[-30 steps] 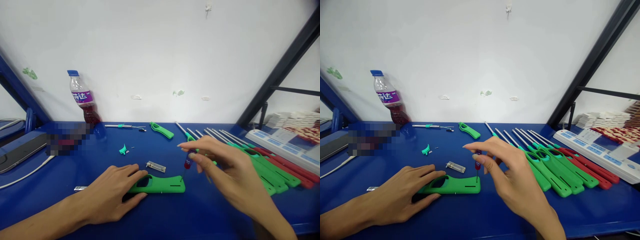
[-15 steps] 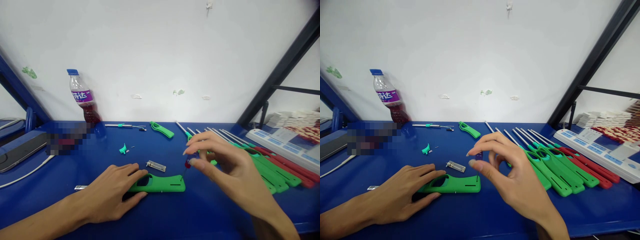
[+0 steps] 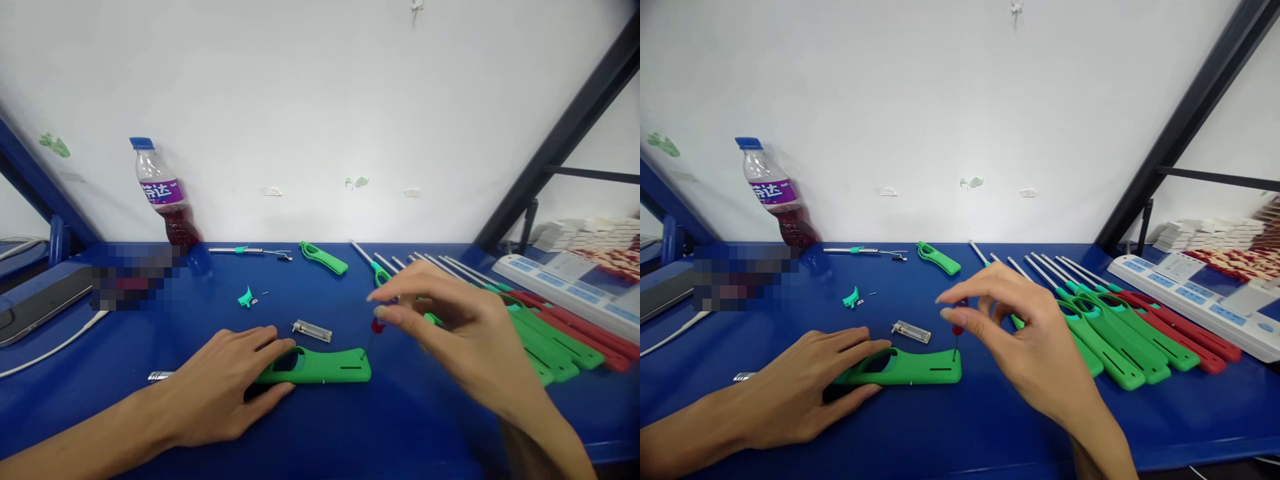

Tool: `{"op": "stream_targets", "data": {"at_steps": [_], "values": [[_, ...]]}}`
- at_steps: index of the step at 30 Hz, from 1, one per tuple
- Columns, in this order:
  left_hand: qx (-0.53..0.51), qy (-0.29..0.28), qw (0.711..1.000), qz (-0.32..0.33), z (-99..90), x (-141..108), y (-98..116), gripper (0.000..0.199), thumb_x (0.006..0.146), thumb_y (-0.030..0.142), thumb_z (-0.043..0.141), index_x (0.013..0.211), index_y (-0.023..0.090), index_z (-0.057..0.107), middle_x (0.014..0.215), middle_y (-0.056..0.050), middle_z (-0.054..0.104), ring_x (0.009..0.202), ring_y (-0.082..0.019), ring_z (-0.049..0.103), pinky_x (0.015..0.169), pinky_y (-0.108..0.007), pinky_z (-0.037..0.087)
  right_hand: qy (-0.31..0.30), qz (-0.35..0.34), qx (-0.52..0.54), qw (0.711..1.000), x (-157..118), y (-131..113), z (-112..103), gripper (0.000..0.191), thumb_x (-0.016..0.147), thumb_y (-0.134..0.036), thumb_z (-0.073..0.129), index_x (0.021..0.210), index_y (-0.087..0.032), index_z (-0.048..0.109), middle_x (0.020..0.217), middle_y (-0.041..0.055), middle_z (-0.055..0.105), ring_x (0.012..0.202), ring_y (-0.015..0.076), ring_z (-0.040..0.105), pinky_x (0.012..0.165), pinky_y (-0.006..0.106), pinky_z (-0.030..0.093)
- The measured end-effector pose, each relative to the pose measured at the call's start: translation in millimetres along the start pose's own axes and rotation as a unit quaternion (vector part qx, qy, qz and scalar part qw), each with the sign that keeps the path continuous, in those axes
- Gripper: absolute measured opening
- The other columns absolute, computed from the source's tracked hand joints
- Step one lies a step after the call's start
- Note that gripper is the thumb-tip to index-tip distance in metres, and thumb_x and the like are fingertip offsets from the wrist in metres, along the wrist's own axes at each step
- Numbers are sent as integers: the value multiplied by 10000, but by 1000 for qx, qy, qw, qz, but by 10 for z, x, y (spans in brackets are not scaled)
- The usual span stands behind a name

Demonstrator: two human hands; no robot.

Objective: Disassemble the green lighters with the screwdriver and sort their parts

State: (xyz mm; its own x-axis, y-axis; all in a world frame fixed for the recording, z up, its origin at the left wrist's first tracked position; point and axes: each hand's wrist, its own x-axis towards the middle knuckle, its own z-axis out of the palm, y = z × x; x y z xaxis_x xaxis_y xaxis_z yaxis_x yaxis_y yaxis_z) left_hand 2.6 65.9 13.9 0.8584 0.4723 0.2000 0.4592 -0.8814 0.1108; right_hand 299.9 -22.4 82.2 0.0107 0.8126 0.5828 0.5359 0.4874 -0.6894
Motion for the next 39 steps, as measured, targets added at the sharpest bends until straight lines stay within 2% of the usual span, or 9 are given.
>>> {"op": "stream_targets", "data": {"at_steps": [5,10,13,15,17,22,27,30,39], "values": [[3,14,1000,0,16,-21,-4,374,1082,425,516,1435,307,551,1150,-30,704,958,-226,750,741,-348,499,-35,6,9,999,-10,-12,-28,89,1008,-367,717,1058,-385,789,1067,-20,726,798,103,655,609,200,531],[3,11,1000,8,4,-10,-5,367,1084,436,510,1419,296,567,1113,-26,707,927,-220,750,725,-343,498,-20,-4,-19,1000,-17,-23,-52,72,991,-333,747,1014,-388,788,943,-40,700,719,82,625,592,185,508],[3,12,1000,10,-1,-9,-5,367,1087,436,506,1420,295,567,1109,-25,709,923,-216,750,721,-339,497,-34,13,-24,999,-22,-26,-72,163,1048,-337,661,1136,-423,767,1035,-44,745,747,81,647,615,179,525],[5,13,1000,12,-3,-13,-3,374,1088,441,505,1428,295,561,1109,-23,710,919,-215,751,719,-339,499,-34,7,-20,999,-23,-26,-81,94,1006,-364,722,1070,-402,779,1089,-42,735,760,82,652,607,178,531],[5,15,1000,13,-5,-16,0,373,1089,441,503,1426,293,561,1103,-21,710,919,-215,752,717,-339,500,-21,-5,-20,1000,-21,-21,-81,25,959,-363,782,976,-380,786,1038,-44,717,755,81,650,591,174,523],[5,20,1000,16,-1,-5,-3,371,1092,441,495,1423,287,566,1110,-29,713,931,-211,752,729,-332,498,-20,11,-33,999,-14,-11,-57,149,1046,-367,666,1127,-431,772,1026,-51,751,753,77,658,597,176,516],[6,14,1000,16,5,-3,-10,365,1086,435,505,1412,286,575,1098,-28,713,912,-209,749,722,-329,497,-1,-8,-35,999,-18,-33,-53,53,938,-402,806,985,-386,823,1019,-33,719,707,79,650,564,191,519],[5,16,1000,14,-4,-7,-3,369,1085,426,507,1422,289,571,1109,-25,714,929,-208,750,732,-326,502,8,1,-44,999,-25,-42,-62,110,992,-349,741,1059,-394,816,962,-33,742,716,92,665,579,200,525],[-2,8,1000,11,-25,3,12,365,1080,413,526,1419,289,580,1074,-20,708,899,-200,744,722,-328,504,14,-11,-57,998,-31,-48,-55,137,983,-333,752,1075,-414,815,1045,-19,742,752,123,660,585,253,528]]}}
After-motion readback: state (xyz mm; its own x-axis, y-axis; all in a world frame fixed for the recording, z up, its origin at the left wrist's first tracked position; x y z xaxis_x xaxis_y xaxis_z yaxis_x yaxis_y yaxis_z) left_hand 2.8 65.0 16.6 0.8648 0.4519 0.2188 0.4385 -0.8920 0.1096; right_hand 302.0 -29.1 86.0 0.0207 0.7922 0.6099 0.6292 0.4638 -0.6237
